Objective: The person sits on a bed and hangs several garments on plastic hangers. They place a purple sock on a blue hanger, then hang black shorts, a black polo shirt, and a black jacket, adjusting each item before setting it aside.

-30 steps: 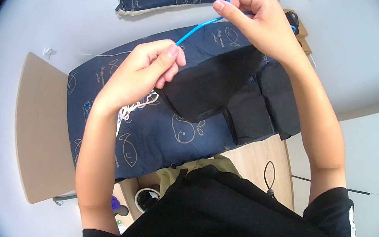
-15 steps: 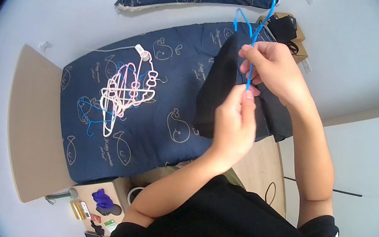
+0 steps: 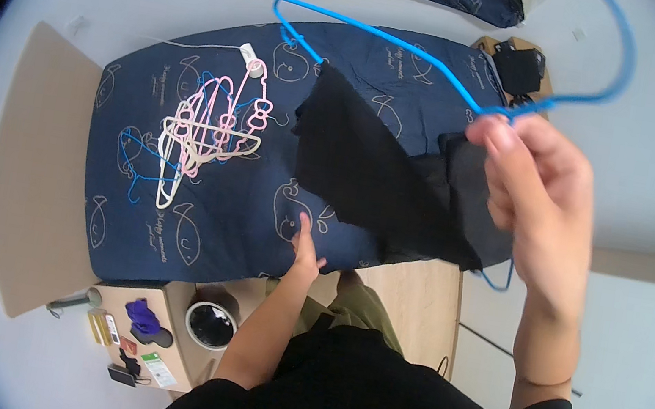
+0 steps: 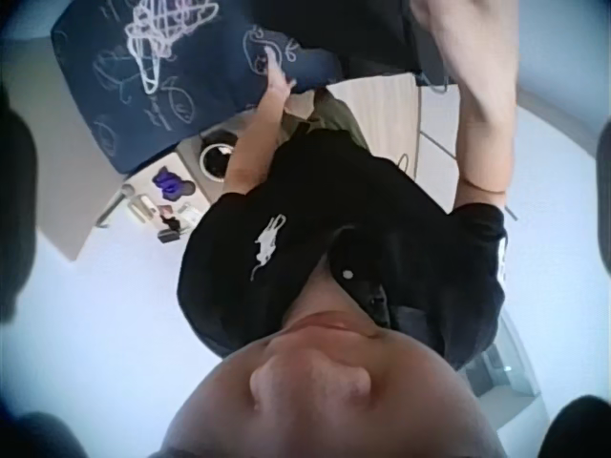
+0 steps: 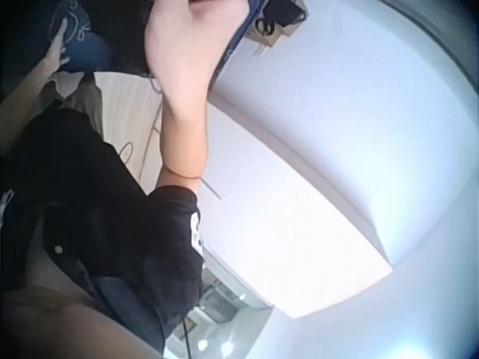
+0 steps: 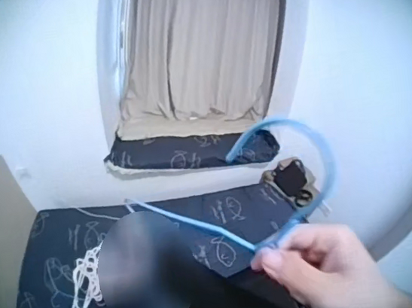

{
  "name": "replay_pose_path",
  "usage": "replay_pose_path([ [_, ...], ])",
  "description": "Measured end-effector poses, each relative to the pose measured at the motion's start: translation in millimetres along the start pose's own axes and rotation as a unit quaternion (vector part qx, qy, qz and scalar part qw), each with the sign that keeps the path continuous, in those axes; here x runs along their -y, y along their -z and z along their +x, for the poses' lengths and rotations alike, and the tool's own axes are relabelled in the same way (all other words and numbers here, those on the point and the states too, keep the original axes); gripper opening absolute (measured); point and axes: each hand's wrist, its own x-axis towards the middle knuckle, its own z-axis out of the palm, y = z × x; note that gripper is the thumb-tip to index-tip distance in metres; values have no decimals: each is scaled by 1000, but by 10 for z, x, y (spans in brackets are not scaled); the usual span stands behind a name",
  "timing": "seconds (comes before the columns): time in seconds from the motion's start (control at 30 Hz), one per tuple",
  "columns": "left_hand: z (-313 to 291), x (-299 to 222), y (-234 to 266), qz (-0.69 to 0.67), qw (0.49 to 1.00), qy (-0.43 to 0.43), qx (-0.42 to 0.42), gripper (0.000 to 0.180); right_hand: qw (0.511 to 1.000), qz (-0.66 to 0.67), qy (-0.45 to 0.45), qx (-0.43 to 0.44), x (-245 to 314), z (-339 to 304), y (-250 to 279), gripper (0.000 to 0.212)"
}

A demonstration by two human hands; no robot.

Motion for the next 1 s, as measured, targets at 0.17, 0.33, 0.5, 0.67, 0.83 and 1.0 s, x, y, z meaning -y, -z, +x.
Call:
replay_pose_path([
  [0.17,32,365,-537,-309,908,191,209,130,998,57,-29,11,104,223,599,30],
  [0.33,293,191,-1116,-468,855,-26,222,86,993,118,-18,-13,-382,987,1430,32],
  [0.5,1048,-283,-1348,-469,869,-85,132,59,993,46,-54,-94,-1502,1875,2057,27],
  [0.67,1849,-850,-1432,-396,905,-121,102,47,988,27,-76,-135,-3210,2885,2282,26],
  [0.83,2516,-1309,-1555,-306,932,-146,131,40,989,-59,-70,-116,-4853,3894,2297,26],
  [1.0,2827,-1262,-1843,-317,925,-167,126,38,978,36,-135,-155,-5774,4485,2553,23],
])
